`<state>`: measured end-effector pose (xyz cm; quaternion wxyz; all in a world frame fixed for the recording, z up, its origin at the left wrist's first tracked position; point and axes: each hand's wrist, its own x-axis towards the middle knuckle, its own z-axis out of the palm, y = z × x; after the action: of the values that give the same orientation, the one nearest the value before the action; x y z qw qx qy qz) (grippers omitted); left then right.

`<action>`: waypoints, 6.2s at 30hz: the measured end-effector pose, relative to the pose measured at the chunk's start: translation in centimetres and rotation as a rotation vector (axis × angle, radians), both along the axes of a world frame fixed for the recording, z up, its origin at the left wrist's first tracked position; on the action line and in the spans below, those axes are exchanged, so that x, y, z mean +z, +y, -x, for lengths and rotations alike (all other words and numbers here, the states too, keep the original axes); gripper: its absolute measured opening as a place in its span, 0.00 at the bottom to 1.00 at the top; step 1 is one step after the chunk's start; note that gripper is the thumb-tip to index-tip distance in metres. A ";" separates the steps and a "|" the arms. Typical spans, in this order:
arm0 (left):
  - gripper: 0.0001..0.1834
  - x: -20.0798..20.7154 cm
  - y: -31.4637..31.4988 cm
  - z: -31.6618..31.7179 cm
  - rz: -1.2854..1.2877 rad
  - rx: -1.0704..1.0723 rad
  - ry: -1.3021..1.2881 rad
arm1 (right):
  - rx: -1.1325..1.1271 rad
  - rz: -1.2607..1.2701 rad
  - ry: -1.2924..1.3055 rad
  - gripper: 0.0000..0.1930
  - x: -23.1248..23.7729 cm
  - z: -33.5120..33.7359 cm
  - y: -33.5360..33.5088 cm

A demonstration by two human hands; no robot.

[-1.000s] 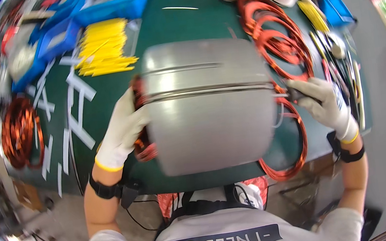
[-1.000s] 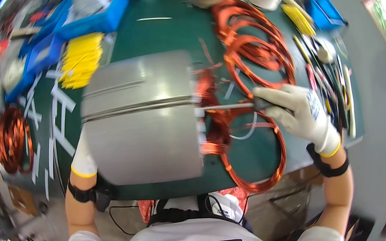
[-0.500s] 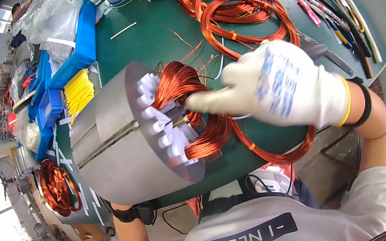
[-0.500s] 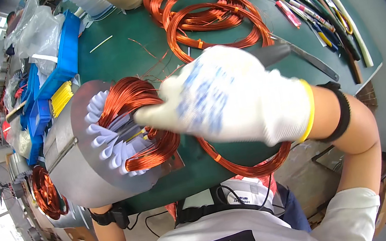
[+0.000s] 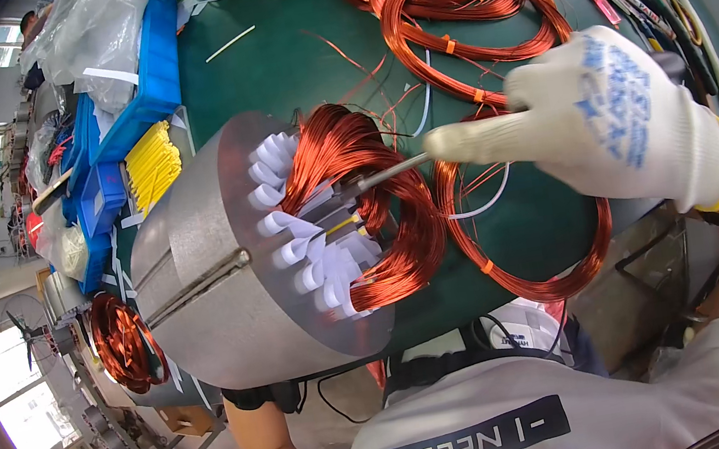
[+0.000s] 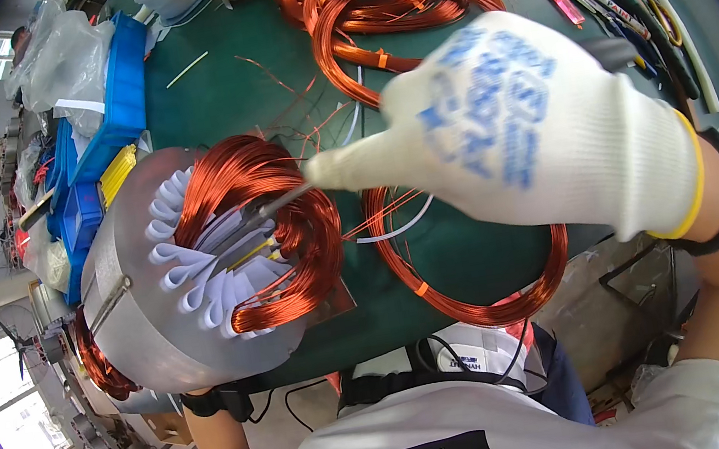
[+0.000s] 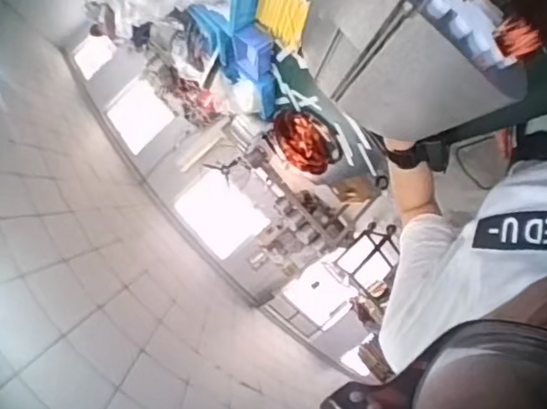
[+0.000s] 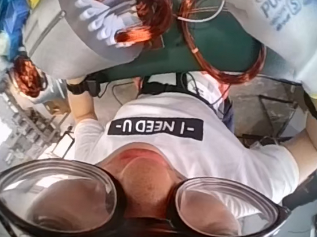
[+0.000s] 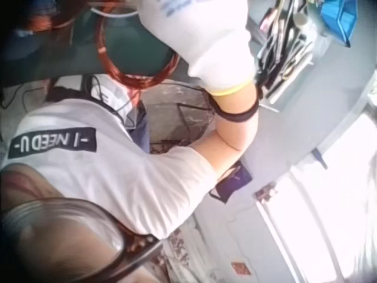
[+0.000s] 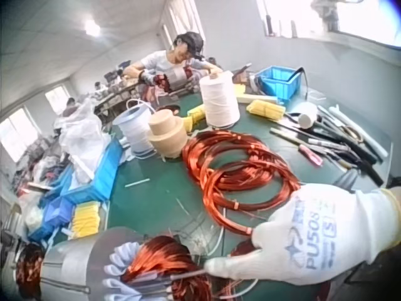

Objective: The person inserts coils of copper wire into the slots of a motor stator, using a metal tool to guide and push the wires into place before securing them with yellow plastic strips.

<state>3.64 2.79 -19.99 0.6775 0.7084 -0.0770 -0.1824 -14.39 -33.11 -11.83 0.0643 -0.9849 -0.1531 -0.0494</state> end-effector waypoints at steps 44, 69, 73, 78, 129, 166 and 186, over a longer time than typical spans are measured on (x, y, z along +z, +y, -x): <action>0.23 -2.6 -0.5 1.1 -0.032 -0.049 -0.020 | -0.139 -0.709 0.206 0.29 -4.5 3.3 1.7; 0.25 -0.6 0.3 -2.7 0.118 -0.564 0.098 | -0.247 -0.306 0.021 0.21 0.2 0.9 -0.7; 0.16 0.3 -0.2 -2.2 0.103 -0.486 0.141 | -0.279 -0.141 0.132 0.21 4.2 1.6 2.2; 0.14 -0.2 -0.3 -1.9 0.120 -0.448 0.098 | -0.343 -0.069 0.193 0.16 5.5 1.0 4.3; 0.05 0.6 11.3 1.9 -0.048 0.187 -0.305 | -0.354 -0.263 0.360 0.17 4.8 -2.6 5.0; 0.13 0.2 5.2 -0.4 -0.235 -0.226 -1.123 | -0.340 -0.166 0.379 0.18 6.6 -0.9 6.1; 0.06 0.8 3.8 -2.3 -0.303 -0.436 -1.051 | -0.340 -0.108 0.311 0.17 6.4 -0.5 6.2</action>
<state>5.93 6.59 -19.14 0.3868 0.7604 -0.5194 0.0491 -13.89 -26.89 -5.43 0.1304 -0.9874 0.0296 0.0845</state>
